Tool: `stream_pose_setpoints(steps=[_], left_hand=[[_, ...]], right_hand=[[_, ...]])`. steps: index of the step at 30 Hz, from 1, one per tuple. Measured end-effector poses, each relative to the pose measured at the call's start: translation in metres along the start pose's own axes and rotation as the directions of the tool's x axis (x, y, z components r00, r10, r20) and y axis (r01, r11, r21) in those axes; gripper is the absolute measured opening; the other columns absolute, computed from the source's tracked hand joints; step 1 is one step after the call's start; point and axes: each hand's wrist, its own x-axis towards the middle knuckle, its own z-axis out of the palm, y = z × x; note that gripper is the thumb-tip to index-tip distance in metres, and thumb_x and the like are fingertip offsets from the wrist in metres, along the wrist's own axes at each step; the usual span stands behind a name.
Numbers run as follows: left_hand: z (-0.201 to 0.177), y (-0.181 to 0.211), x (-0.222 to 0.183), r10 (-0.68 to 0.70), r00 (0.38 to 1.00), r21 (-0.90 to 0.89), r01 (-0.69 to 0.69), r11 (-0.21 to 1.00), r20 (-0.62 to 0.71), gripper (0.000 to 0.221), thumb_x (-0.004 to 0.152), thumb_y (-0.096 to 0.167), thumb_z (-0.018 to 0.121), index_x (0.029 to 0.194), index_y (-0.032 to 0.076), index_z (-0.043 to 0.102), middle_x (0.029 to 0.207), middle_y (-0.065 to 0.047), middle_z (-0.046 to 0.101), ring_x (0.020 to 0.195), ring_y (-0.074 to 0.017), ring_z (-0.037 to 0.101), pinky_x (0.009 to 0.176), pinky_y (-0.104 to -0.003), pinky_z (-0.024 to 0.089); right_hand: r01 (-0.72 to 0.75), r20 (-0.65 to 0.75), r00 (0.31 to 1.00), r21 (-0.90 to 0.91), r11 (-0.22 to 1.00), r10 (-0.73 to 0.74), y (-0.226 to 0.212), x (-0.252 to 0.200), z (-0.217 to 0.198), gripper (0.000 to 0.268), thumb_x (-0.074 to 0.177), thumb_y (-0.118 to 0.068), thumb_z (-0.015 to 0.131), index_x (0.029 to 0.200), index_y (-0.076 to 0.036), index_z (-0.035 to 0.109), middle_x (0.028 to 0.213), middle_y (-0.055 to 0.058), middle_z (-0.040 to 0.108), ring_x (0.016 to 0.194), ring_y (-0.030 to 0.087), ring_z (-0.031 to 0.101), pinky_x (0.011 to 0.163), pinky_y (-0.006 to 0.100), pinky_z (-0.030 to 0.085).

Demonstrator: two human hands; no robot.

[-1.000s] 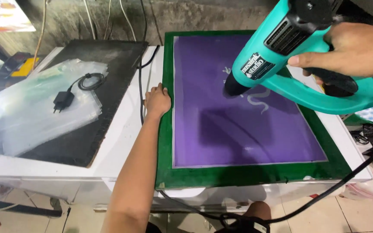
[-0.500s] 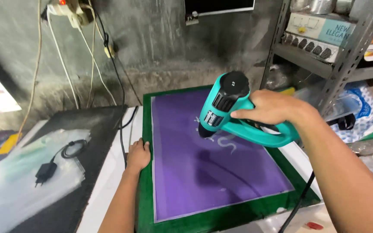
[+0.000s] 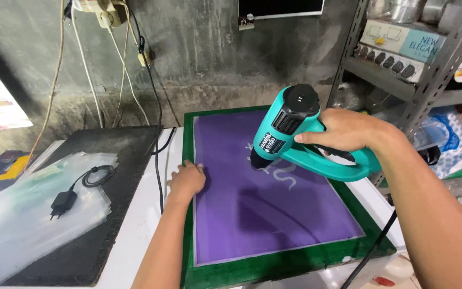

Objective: Using a heat gun to dry the emulsion on a screen printing frame and then rubbing the surface with hands to check dryness.

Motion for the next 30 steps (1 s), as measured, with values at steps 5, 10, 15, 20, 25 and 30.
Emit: stream_pose_setpoints(steps=[5, 10, 15, 20, 25, 30], left_hand=[[-0.058, 0.077, -0.115, 0.322, 0.936, 0.107, -0.309, 0.945, -0.14, 0.049, 0.104, 0.042, 0.041, 0.137, 0.011, 0.061, 0.116, -0.016, 0.073, 0.113, -0.0401, 0.07, 0.096, -0.058, 0.051], [-0.065, 0.107, -0.143, 0.507, 0.804, -0.124, -0.563, 0.817, -0.312, 0.035, 0.104, 0.034, 0.042, 0.123, 0.016, 0.066, 0.102, -0.011, 0.075, 0.103, -0.0343, 0.073, 0.096, -0.051, 0.051], [-0.046, 0.069, -0.079, 0.452, 0.816, -0.133, -0.525, 0.841, -0.359, 0.035, 0.1, 0.037, 0.05, 0.123, 0.017, 0.068, 0.112, -0.013, 0.073, 0.109, -0.0368, 0.071, 0.095, -0.051, 0.054], [0.006, -0.03, 0.003, 0.208, 0.972, -0.108, -0.219, 0.97, -0.108, 0.053, 0.101, 0.046, 0.051, 0.139, 0.01, 0.061, 0.134, -0.023, 0.066, 0.128, -0.0413, 0.063, 0.105, -0.054, 0.05], [0.051, -0.058, 0.002, 0.064, 0.998, -0.173, -0.063, 0.983, 0.002, 0.087, 0.101, 0.063, 0.027, 0.164, 0.006, 0.009, 0.167, -0.025, 0.018, 0.155, -0.0378, 0.018, 0.125, -0.056, 0.013], [0.041, -0.062, -0.006, 0.108, 0.991, -0.131, -0.098, 0.987, 0.073, 0.084, 0.103, 0.058, 0.026, 0.165, 0.005, 0.005, 0.169, -0.022, 0.016, 0.157, -0.0327, 0.015, 0.127, -0.052, 0.009]], right_hand=[[0.027, -0.01, 1.0, -0.009, 1.0, -0.027, 0.006, 0.017, 0.001, 0.059, 0.092, -0.057, 0.069, 0.059, -0.009, 0.064, 0.052, 0.009, 0.066, 0.047, 0.028, 0.061, 0.066, 0.04, 0.056], [0.034, 0.067, 0.997, 0.025, 0.999, -0.035, 0.014, 0.029, 0.015, 0.056, 0.09, -0.055, 0.069, 0.06, -0.008, 0.062, 0.056, 0.006, 0.073, 0.058, 0.026, 0.07, 0.071, 0.039, 0.058], [0.03, 0.041, 0.999, 0.045, 0.999, -0.032, 0.009, 0.025, 0.013, 0.054, 0.092, -0.055, 0.069, 0.06, -0.012, 0.062, 0.053, 0.003, 0.069, 0.053, 0.023, 0.066, 0.068, 0.037, 0.057], [0.008, 0.048, 0.999, 0.032, 0.999, -0.01, 0.004, 0.005, 0.008, 0.059, 0.09, -0.058, 0.07, 0.06, -0.008, 0.062, 0.056, 0.009, 0.065, 0.056, 0.029, 0.064, 0.069, 0.044, 0.056], [-0.241, -0.009, 0.969, -0.223, 0.945, 0.245, 0.003, 0.014, 0.023, 0.069, 0.092, -0.068, 0.06, 0.074, -0.001, 0.066, 0.076, 0.013, 0.068, 0.07, 0.026, 0.064, 0.065, 0.038, 0.046], [-0.206, -0.032, 0.978, -0.281, 0.937, 0.205, 0.001, 0.03, 0.036, 0.076, 0.092, -0.074, 0.06, 0.074, 0.0, 0.055, 0.073, 0.011, 0.046, 0.064, 0.027, 0.048, 0.06, 0.042, 0.037]])
